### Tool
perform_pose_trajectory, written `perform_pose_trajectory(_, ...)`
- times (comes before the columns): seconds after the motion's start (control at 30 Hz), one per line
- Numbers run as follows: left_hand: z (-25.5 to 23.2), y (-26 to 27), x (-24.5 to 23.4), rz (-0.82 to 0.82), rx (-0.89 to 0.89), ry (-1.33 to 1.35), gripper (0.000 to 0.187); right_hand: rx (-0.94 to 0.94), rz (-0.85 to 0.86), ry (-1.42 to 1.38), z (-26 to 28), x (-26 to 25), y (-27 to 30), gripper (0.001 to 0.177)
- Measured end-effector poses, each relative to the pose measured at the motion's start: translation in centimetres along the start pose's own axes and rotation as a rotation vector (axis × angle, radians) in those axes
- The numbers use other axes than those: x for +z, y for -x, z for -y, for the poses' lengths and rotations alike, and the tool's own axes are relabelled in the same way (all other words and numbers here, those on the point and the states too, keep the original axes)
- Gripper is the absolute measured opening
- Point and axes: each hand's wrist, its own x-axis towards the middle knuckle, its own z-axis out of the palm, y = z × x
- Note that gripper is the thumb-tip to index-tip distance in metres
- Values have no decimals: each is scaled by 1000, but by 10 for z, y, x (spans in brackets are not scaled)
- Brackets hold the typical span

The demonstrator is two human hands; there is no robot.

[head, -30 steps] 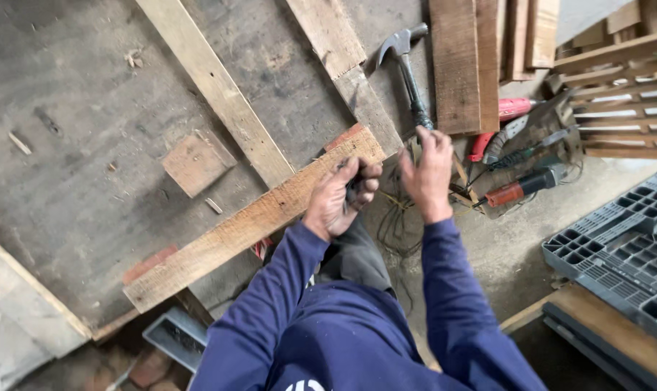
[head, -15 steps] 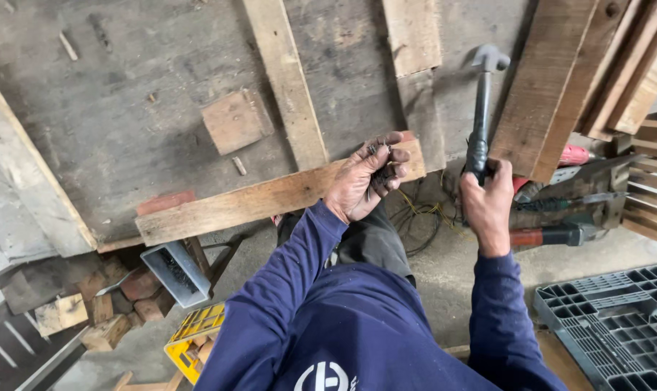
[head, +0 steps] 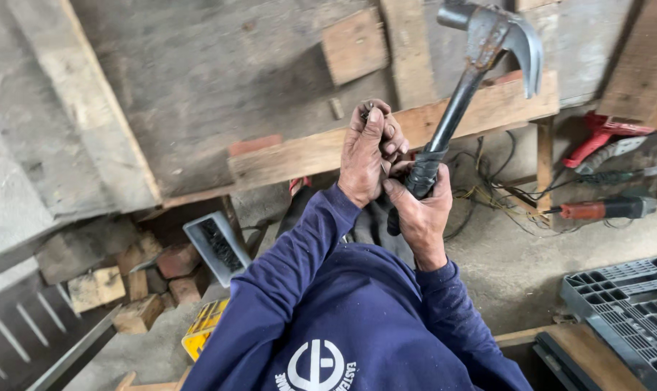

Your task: The person organizes wooden blocks on a workbench, gathers long wooden slats from a pile, and hammers nails into the slats to join them together.

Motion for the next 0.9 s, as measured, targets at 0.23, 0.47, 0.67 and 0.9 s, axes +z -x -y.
perform_pose_trajectory(0.23, -56, 61, -39, -30, 119, -212, 21, 6, -42, 51, -12, 71, 57, 37)
perform_pose_trajectory(0.47, -83, 106, -90, -250, 119, 115, 37, 124, 76, 32, -17, 73, 92, 38)
perform_pose_trajectory(0.67, -72, 176, -90, -400, -6, -156, 39, 118, 230, -36, -16, 60, 95, 38)
perform_pose_trajectory(0.9, -41, 189, -89, -400, 149, -134, 25, 122, 272, 21, -38, 71, 81, 37)
